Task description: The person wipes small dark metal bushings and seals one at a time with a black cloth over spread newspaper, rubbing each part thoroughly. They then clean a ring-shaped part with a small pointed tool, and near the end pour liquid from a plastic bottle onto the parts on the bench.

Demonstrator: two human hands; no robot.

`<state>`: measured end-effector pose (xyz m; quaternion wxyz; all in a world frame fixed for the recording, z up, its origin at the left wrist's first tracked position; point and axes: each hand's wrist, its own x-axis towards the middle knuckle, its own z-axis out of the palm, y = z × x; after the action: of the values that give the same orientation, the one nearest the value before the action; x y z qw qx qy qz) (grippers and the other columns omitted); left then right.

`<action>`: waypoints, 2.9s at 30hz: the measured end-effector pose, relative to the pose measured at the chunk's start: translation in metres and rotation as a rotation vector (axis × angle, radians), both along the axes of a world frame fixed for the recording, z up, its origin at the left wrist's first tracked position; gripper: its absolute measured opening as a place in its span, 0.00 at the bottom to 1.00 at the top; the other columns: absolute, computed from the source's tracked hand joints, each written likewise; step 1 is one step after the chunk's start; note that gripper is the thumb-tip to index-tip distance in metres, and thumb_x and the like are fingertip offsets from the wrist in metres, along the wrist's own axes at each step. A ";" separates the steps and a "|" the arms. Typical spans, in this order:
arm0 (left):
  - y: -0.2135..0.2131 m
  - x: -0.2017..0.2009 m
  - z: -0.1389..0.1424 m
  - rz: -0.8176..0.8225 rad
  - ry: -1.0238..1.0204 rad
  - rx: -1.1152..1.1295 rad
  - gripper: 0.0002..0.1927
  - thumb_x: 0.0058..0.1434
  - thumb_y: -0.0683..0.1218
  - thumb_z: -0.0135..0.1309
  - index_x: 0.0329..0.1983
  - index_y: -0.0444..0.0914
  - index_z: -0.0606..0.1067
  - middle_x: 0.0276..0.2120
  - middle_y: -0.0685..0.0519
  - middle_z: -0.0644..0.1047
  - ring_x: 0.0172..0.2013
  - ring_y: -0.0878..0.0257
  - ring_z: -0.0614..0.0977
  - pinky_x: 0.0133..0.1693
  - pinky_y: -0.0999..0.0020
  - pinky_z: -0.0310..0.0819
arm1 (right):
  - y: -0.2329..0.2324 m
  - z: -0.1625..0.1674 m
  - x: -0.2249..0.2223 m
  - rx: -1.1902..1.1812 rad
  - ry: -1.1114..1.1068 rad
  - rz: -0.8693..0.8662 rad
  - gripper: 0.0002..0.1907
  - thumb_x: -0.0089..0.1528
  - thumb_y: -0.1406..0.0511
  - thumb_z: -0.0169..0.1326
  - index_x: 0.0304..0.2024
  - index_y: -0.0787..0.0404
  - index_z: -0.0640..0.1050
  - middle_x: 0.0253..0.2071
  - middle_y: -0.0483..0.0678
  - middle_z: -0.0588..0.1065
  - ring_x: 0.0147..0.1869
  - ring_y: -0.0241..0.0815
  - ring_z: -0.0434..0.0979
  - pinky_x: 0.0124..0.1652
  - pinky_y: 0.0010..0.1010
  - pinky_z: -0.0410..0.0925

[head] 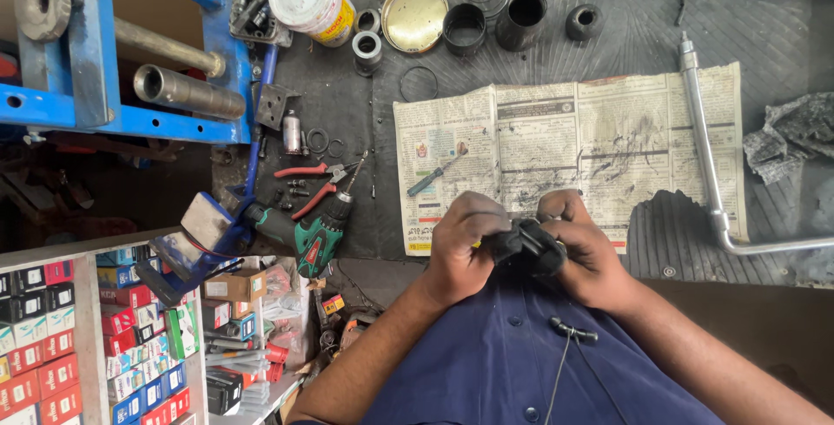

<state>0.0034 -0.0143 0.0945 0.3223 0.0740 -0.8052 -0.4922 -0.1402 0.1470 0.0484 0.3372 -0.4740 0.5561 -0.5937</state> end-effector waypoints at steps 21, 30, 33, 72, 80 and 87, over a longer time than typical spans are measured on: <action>0.006 0.007 -0.075 -0.108 0.060 1.197 0.03 0.70 0.39 0.58 0.44 0.36 0.76 0.47 0.50 0.79 0.44 0.62 0.80 0.47 0.65 0.76 | 0.003 0.008 0.001 -0.172 -0.090 -0.007 0.10 0.62 0.73 0.57 0.44 0.55 0.78 0.62 0.50 0.61 0.71 0.49 0.60 0.69 0.42 0.55; -0.001 0.002 -0.003 -0.174 0.004 0.110 0.17 0.56 0.39 0.66 0.48 0.41 0.77 0.52 0.51 0.76 0.55 0.56 0.79 0.57 0.62 0.75 | 0.002 0.002 -0.002 -0.050 -0.057 0.004 0.09 0.62 0.73 0.55 0.44 0.59 0.78 0.62 0.51 0.62 0.70 0.49 0.62 0.68 0.41 0.55; -0.007 0.000 0.002 -0.110 0.048 -0.192 0.21 0.50 0.38 0.70 0.46 0.42 0.77 0.49 0.53 0.76 0.51 0.55 0.80 0.53 0.62 0.77 | 0.002 0.001 -0.001 -0.045 -0.063 0.024 0.09 0.62 0.73 0.56 0.45 0.60 0.78 0.61 0.52 0.62 0.69 0.49 0.61 0.68 0.41 0.55; -0.016 -0.004 0.005 -0.080 -0.049 -0.266 0.19 0.54 0.33 0.66 0.46 0.37 0.74 0.44 0.51 0.78 0.43 0.55 0.84 0.44 0.63 0.81 | 0.001 0.002 -0.008 0.050 -0.099 0.009 0.21 0.67 0.51 0.56 0.47 0.62 0.80 0.61 0.51 0.63 0.68 0.47 0.62 0.67 0.41 0.58; 0.009 -0.002 -0.018 0.007 -0.129 0.206 0.13 0.60 0.37 0.65 0.45 0.35 0.74 0.42 0.48 0.81 0.43 0.56 0.85 0.45 0.70 0.81 | 0.009 -0.005 -0.009 -0.085 -0.132 0.016 0.22 0.68 0.49 0.57 0.46 0.60 0.81 0.61 0.50 0.62 0.74 0.48 0.56 0.73 0.47 0.50; 0.002 -0.003 -0.016 -0.042 -0.176 0.409 0.11 0.62 0.39 0.64 0.46 0.36 0.76 0.43 0.51 0.80 0.45 0.57 0.83 0.48 0.67 0.79 | 0.010 -0.006 -0.015 -0.026 -0.042 -0.021 0.21 0.67 0.49 0.56 0.43 0.59 0.81 0.62 0.50 0.63 0.74 0.49 0.56 0.73 0.47 0.49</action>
<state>0.0008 -0.0122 0.0780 0.2186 0.1636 -0.7150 -0.6436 -0.1550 0.1573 0.0426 0.3363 -0.4601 0.5459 -0.6142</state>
